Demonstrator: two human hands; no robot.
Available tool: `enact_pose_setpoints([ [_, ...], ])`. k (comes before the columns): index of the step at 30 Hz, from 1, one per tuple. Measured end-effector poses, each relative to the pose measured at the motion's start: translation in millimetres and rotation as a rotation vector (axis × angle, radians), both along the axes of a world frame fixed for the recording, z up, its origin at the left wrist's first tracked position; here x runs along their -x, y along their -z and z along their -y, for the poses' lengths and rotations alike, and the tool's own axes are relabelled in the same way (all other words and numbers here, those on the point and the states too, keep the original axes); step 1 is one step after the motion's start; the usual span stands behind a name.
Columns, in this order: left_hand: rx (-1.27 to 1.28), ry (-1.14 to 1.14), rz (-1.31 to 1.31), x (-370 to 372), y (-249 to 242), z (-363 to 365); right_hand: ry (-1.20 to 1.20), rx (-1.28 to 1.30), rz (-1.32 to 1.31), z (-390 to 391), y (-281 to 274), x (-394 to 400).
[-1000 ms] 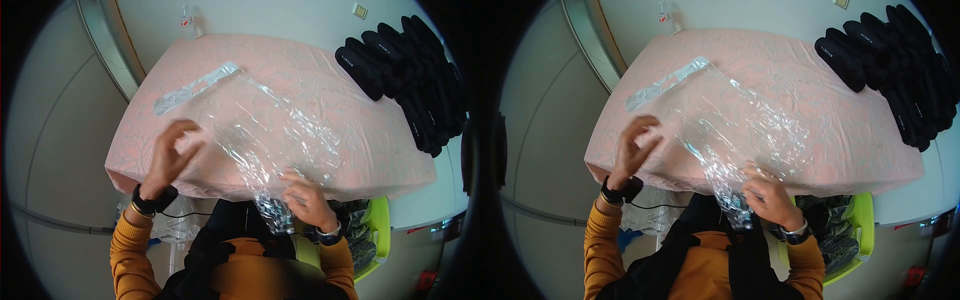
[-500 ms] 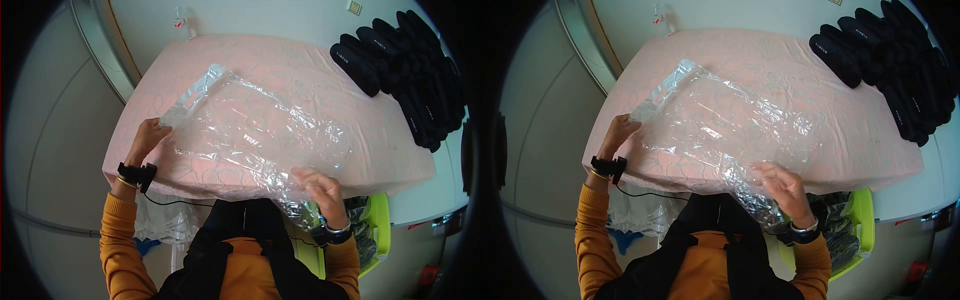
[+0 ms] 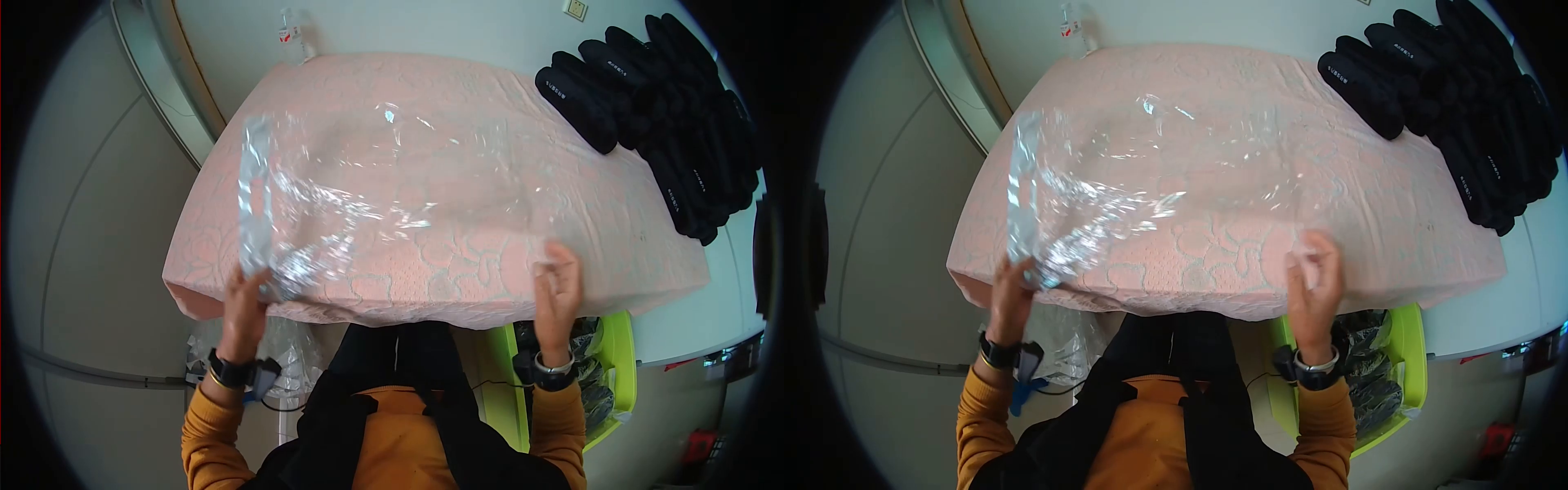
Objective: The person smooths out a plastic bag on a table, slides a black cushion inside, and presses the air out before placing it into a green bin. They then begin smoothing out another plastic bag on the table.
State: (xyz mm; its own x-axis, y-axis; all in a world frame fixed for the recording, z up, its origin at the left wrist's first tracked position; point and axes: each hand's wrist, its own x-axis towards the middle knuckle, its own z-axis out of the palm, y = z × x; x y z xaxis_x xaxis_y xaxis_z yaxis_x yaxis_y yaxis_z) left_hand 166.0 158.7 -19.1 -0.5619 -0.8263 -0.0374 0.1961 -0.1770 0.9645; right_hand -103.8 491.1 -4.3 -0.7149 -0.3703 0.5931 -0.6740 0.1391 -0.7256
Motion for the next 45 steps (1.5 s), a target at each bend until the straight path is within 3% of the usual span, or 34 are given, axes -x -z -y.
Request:
enact_pose_setpoints([
  [1,-0.027,0.063,0.049,-2,6,-10,-0.162,-0.024,0.155,2,5,-5],
  [2,0.011,0.25,0.162,-9,4,-25,-0.156,-0.023,0.155,8,4,-12],
  [3,0.051,0.437,0.274,-14,-6,-38,-0.262,-0.006,0.351,18,4,-21],
  [4,0.127,0.717,0.357,-15,-20,-47,-0.371,0.01,0.545,22,3,-24],
  [5,0.208,0.995,0.438,-17,-35,-53,-0.369,0.012,0.539,23,2,-23],
  [6,0.212,0.994,0.435,-20,-46,-51,-0.356,0.053,0.625,25,-1,-20],
  [9,0.436,1.365,0.477,-30,-75,-24,-0.331,0.136,0.797,32,-7,-10],
  [11,0.352,0.907,0.309,-47,-82,-8,-0.318,0.134,0.934,32,-10,-1],
  [13,0.499,0.468,0.388,-37,-82,10,-0.306,0.139,0.998,37,-11,8],
  [14,0.501,0.473,0.382,-26,-75,19,-0.316,0.124,1.024,42,-11,13],
  [16,0.987,0.159,0.459,-1,-51,38,-0.334,0.098,1.066,52,-11,23],
  [20,1.241,0.207,0.607,17,-20,53,-0.38,-0.067,0.954,69,-15,28],
  [24,1.17,0.214,0.597,22,-26,29,-0.415,-0.28,0.836,79,-13,28],
  [29,0.798,0.292,0.681,15,-33,33,-0.406,-0.097,0.818,78,-9,34],
  [32,0.543,0.231,0.388,4,-6,53,-0.393,0.119,0.778,66,-4,35],
  [36,0.618,0.25,0.409,-2,-6,51,-0.463,0.2,0.947,56,-14,30],
  [39,0.607,0.265,0.41,3,-10,45,-0.486,0.327,1.367,58,-28,47],
  [45,0.633,0.253,0.421,7,-25,30,-0.417,0.157,1.196,82,-12,82],
])
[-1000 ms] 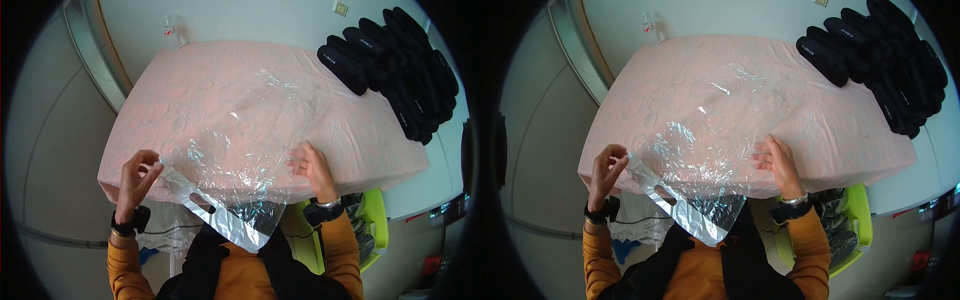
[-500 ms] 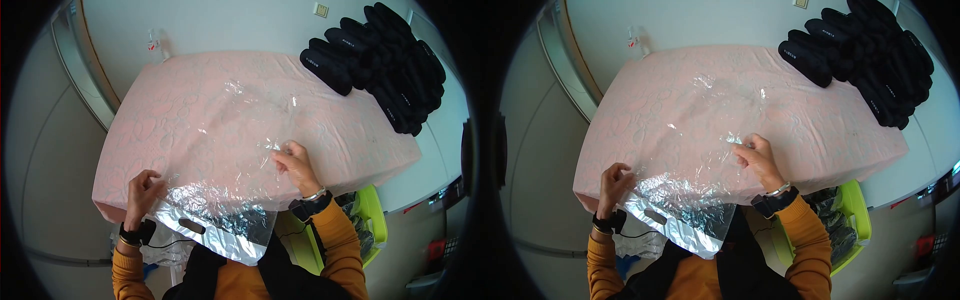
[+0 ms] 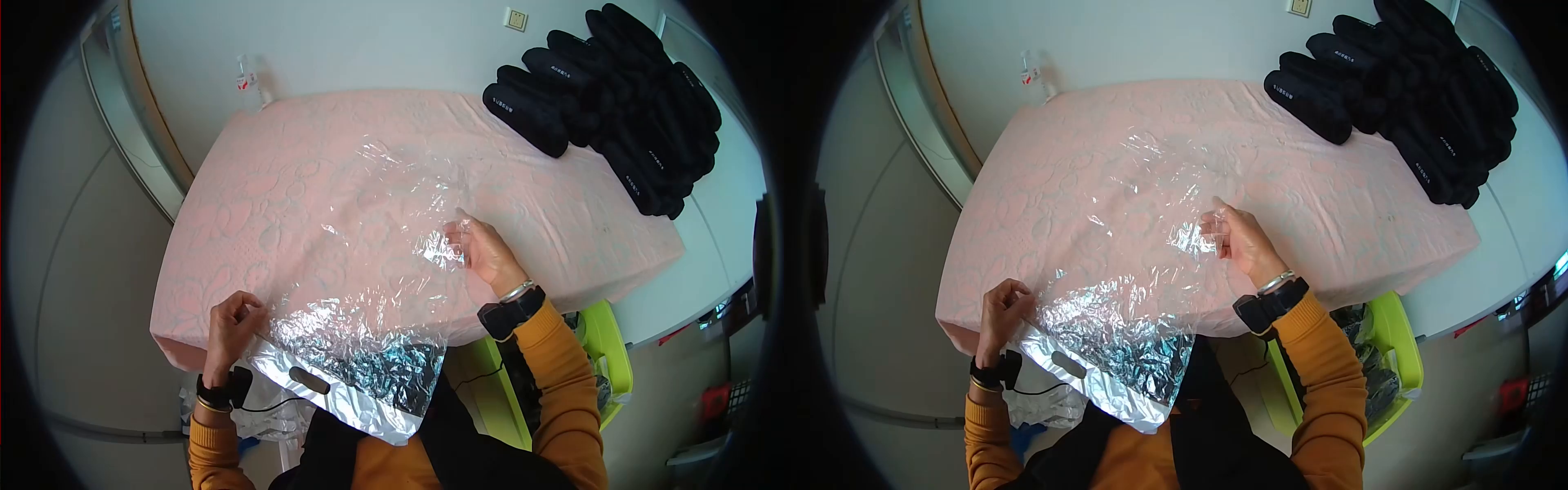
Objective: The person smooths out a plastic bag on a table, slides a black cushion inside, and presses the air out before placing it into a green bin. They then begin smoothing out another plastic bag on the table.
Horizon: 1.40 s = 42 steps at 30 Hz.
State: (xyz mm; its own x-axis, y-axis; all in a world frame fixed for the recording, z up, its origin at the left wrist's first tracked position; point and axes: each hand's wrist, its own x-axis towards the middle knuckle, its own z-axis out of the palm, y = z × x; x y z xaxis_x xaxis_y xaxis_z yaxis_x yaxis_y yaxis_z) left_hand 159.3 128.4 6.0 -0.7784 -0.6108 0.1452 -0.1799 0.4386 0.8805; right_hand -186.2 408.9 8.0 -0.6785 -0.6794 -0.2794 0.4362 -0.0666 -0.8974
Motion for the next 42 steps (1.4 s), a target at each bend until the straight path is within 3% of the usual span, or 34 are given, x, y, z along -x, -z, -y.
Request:
enact_pose_setpoints([
  [3,0.145,-0.028,0.045,1,7,1,-0.023,-0.028,-0.205,14,0,-5],
  [6,0.197,-0.053,0.026,2,15,1,-0.157,-0.102,-0.589,22,-2,-12],
  [7,0.22,-0.064,0.02,2,17,1,-0.154,-0.106,-0.586,27,2,-13],
  [9,0.244,-0.069,0.018,3,16,-2,-0.204,-0.366,-1.091,43,13,-14],
  [17,0.34,-0.115,0.02,3,18,-7,-0.263,-0.582,-1.636,63,4,-48],
  [21,0.32,-0.124,0.003,0,17,-8,-0.18,-0.522,-1.686,57,13,-41],
  [23,0.253,-0.103,-0.014,-1,16,-5,-0.026,-0.358,-1.523,44,10,-30],
  [25,0.188,-0.103,-0.084,-2,27,3,0.098,-0.396,-1.024,20,-10,-18],
  [28,0.051,-0.071,-0.221,1,34,7,0.09,-0.324,-0.82,-5,4,-1],
  [30,0.193,-0.091,-0.104,1,23,2,0.101,-0.29,-0.716,-15,7,4],
  [33,0.255,-0.095,-0.048,2,24,-1,0.224,-0.074,-0.24,-5,-4,0],
  [34,0.247,-0.097,-0.053,1,25,-2,0.225,-0.071,-0.237,-2,-7,-2],
  [37,0.273,-0.1,-0.042,-3,23,-1,0.173,-0.334,-0.658,14,-14,-9],
  [38,0.298,-0.098,-0.036,-3,23,-1,0.173,-0.33,-0.657,17,-12,-10],
  [41,0.338,-0.108,-0.027,-3,22,1,0.212,-0.497,-1.139,27,-8,-16],
  [42,0.346,-0.116,-0.021,-3,24,1,0.207,-0.499,-1.139,30,-8,-18],
])
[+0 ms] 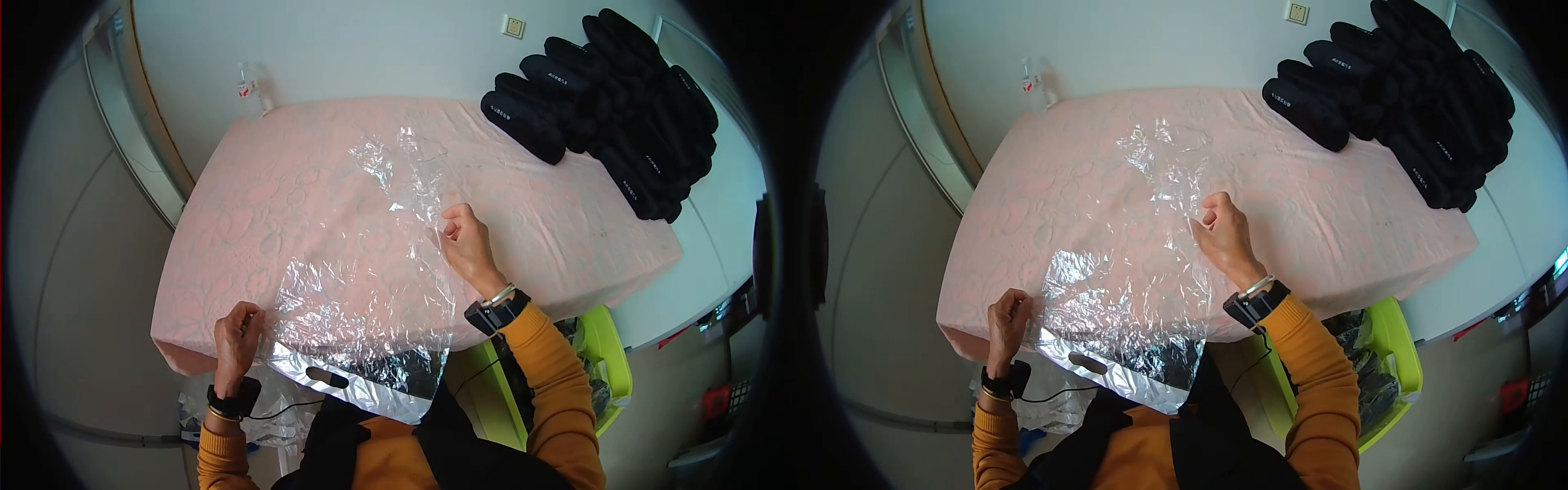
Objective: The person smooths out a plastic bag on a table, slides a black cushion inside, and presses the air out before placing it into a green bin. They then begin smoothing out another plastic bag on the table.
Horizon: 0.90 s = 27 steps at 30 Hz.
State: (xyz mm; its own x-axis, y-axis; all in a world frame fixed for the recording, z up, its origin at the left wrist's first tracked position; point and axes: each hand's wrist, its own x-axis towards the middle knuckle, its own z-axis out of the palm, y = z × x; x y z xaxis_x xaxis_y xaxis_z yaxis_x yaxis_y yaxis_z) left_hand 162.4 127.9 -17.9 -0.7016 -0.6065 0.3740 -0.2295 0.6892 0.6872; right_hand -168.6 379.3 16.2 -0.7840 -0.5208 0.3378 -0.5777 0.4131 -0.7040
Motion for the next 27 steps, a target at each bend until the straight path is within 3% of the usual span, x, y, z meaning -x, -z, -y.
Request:
enact_pose_setpoints([
  [3,0.007,-0.014,0.003,-1,4,-1,-0.291,0.053,-0.02,3,0,-9],
  [4,0.012,-0.021,-0.003,-1,5,-1,-0.286,0.05,-0.02,4,3,-11],
  [7,0.021,-0.031,-0.019,2,6,-3,-0.392,-0.225,-0.471,14,16,-13],
  [8,0.024,-0.036,-0.025,2,6,-4,-0.397,-0.226,-0.473,15,15,-13],
  [11,0.031,-0.041,-0.036,0,4,-5,-0.371,-0.299,-0.293,20,11,-14],
  [16,-0.014,-0.03,-0.049,1,2,-8,-0.361,-0.303,-0.234,14,17,-12],
  [20,-0.091,-0.014,-0.05,0,3,-6,-0.354,-0.132,-0.264,-1,17,-9],
  [22,-0.118,-0.018,-0.057,-2,6,-5,-0.143,0.118,-0.215,-18,18,5],
  [23,-0.176,0.002,-0.122,-3,9,-1,-0.145,0.119,-0.218,-31,15,10],
  [25,-0.296,0.048,-0.252,-4,14,5,0.008,0.231,0.273,-54,9,15],
  [27,-0.3,0.047,-0.231,-5,14,8,0.019,0.254,0.324,-60,20,9],
])
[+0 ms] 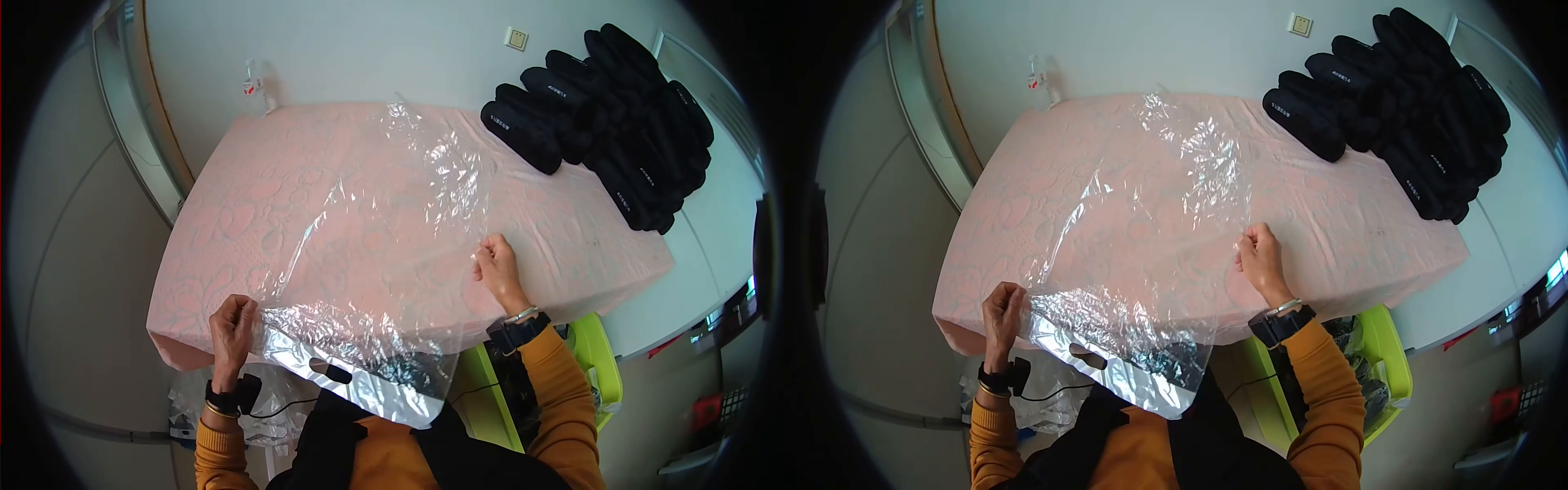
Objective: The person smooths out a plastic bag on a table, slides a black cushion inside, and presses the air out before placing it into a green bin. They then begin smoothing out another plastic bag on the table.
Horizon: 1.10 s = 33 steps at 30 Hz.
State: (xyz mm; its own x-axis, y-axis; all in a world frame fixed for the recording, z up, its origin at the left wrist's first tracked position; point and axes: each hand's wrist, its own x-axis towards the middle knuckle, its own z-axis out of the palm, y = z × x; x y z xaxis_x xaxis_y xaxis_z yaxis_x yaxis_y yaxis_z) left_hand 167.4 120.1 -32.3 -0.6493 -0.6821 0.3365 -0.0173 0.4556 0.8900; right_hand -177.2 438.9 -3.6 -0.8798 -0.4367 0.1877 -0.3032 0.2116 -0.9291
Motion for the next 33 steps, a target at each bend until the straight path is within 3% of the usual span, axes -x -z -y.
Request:
enact_pose_setpoints([
  [3,-0.001,0.0,0.043,0,0,-2,0.01,0.049,0.106,-2,1,-10],
  [6,0.012,0.009,0.027,-6,-4,-2,0.009,0.288,0.399,3,-12,-8],
  [10,-0.035,0.026,0.007,-14,-7,-11,-0.224,0.153,0.342,-2,2,23],
  [15,-0.169,0.019,-0.02,-24,-4,-17,-0.1,0.236,0.372,13,2,12],
  [18,-0.287,-0.073,-0.059,-25,-1,-18,-0.013,0.439,-0.028,23,-3,-6],
  [19,-0.284,-0.073,-0.06,-26,1,-18,-0.013,0.442,-0.029,22,-11,-18],
  [21,-0.315,-0.152,-0.119,-28,7,-19,-0.153,0.183,-0.602,10,-27,-55],
  [23,-0.337,-0.189,-0.139,-28,13,-22,-0.395,0.031,-0.842,2,-29,-85],
  [26,-0.318,-0.147,-0.113,-29,17,-23,-0.591,-0.117,-0.882,6,-29,-131],
  [31,-0.314,-0.066,-0.048,-33,1,-27,-0.589,-0.305,-0.846,7,-1,-132],
  [33,-0.286,0.022,0.14,-35,-11,-31,-0.596,-0.373,-0.886,6,8,-132],
])
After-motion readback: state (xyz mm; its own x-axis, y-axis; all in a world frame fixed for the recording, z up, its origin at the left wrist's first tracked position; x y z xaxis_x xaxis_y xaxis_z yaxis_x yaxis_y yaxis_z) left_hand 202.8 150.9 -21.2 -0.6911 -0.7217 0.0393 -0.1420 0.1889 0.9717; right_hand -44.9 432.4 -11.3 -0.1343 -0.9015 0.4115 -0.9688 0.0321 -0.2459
